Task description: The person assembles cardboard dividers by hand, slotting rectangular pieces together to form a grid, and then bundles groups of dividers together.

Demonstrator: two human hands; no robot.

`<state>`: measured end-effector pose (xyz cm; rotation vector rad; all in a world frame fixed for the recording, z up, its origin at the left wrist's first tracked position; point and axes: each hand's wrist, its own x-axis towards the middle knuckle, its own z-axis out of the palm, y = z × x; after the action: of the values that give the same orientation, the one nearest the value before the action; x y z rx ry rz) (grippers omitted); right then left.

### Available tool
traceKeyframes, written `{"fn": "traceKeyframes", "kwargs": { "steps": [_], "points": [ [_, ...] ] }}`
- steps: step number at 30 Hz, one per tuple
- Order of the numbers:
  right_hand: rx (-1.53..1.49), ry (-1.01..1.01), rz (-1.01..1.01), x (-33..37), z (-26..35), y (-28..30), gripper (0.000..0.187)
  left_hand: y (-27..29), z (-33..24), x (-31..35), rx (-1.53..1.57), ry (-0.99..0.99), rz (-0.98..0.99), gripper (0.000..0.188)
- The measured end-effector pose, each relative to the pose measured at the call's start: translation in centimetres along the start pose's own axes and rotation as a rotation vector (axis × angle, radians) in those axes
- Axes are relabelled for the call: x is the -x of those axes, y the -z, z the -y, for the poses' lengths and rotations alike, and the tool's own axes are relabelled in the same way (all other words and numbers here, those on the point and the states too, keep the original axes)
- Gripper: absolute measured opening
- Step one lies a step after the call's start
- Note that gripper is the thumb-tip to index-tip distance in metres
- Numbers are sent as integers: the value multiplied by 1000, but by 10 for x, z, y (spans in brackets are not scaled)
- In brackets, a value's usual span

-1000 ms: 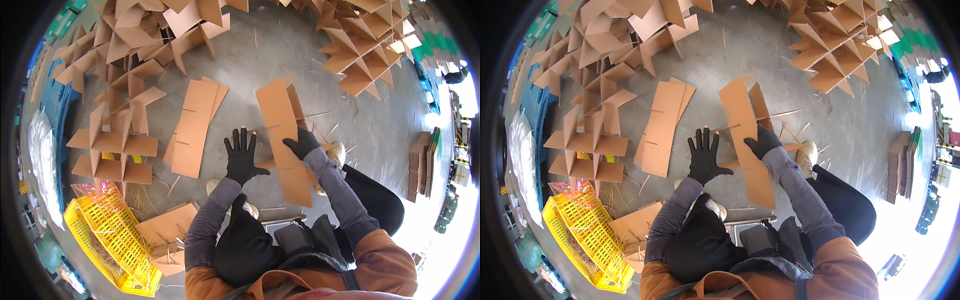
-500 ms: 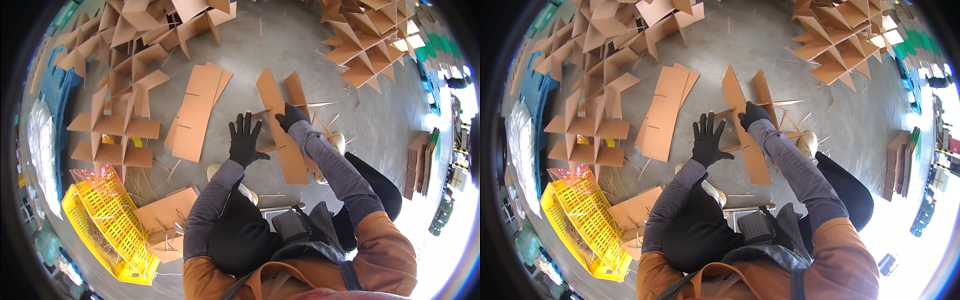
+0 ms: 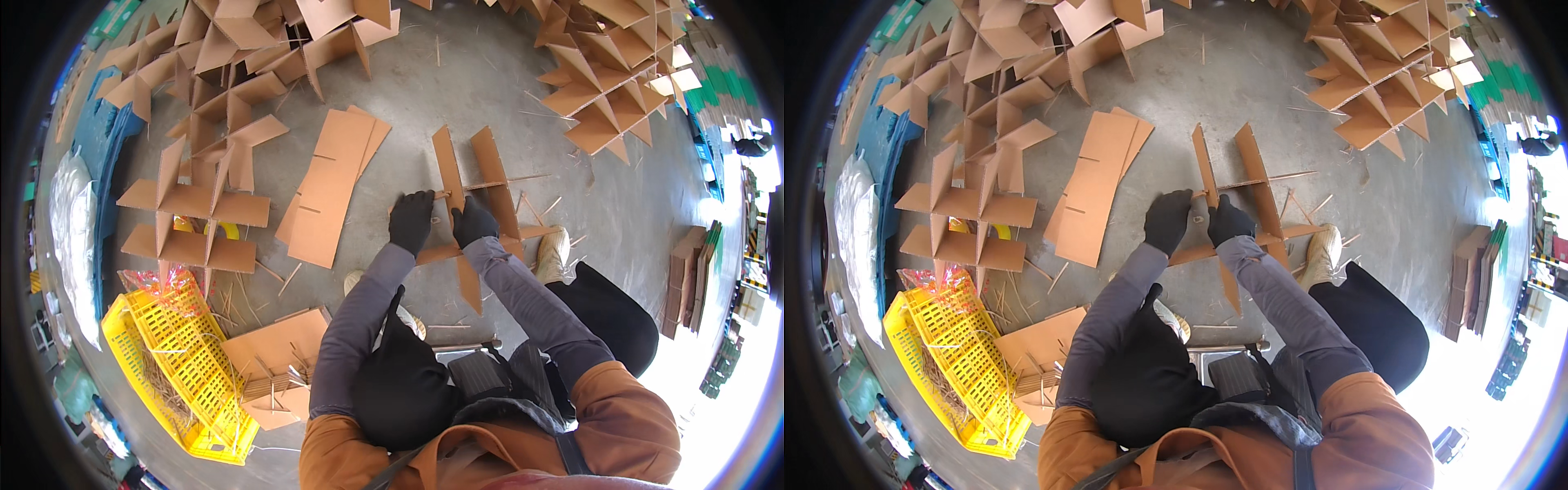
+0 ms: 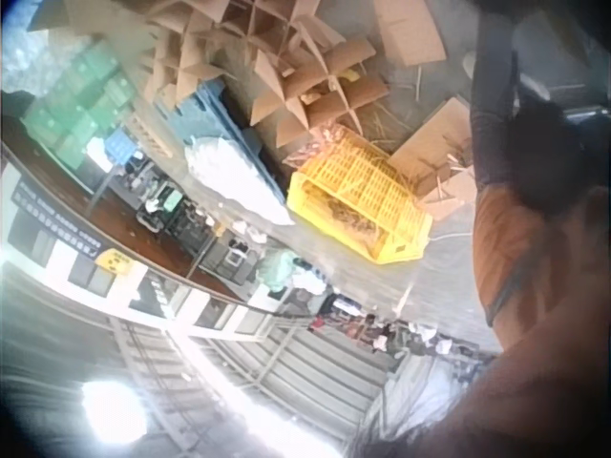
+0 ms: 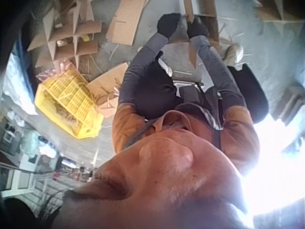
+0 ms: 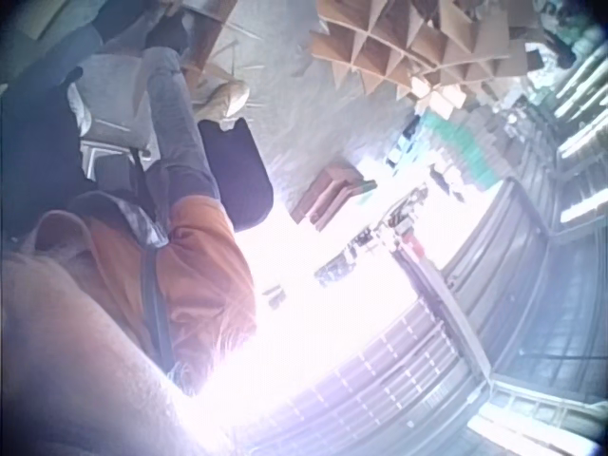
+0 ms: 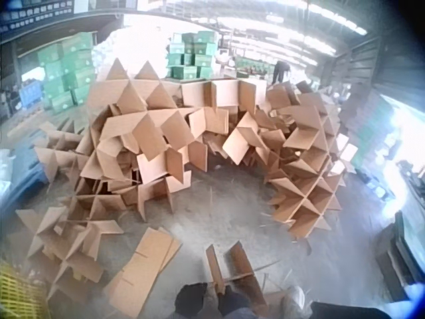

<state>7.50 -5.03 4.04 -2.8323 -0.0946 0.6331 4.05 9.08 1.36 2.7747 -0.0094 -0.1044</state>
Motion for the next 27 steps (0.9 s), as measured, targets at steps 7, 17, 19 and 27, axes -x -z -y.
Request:
{"fn": "traceKeyframes", "kwargs": {
  "steps": [7, 17, 19, 27],
  "points": [
    [38, -14, 96, 0, -15, -25, 34, -27, 0, 8, 197, -111, -125, 22],
    [53, 83, 204, -17, -35, -23, 53, 11, 87, 1, 838, 568, -654, 40],
    [89, 111, 229, 7, 5, 48, 66, 11, 160, 43, 185, 568, -583, 93],
    [300, 607, -1018, -109, 64, 459, 39, -14, 147, 63, 30, 692, -61, 118]
  ]
}}
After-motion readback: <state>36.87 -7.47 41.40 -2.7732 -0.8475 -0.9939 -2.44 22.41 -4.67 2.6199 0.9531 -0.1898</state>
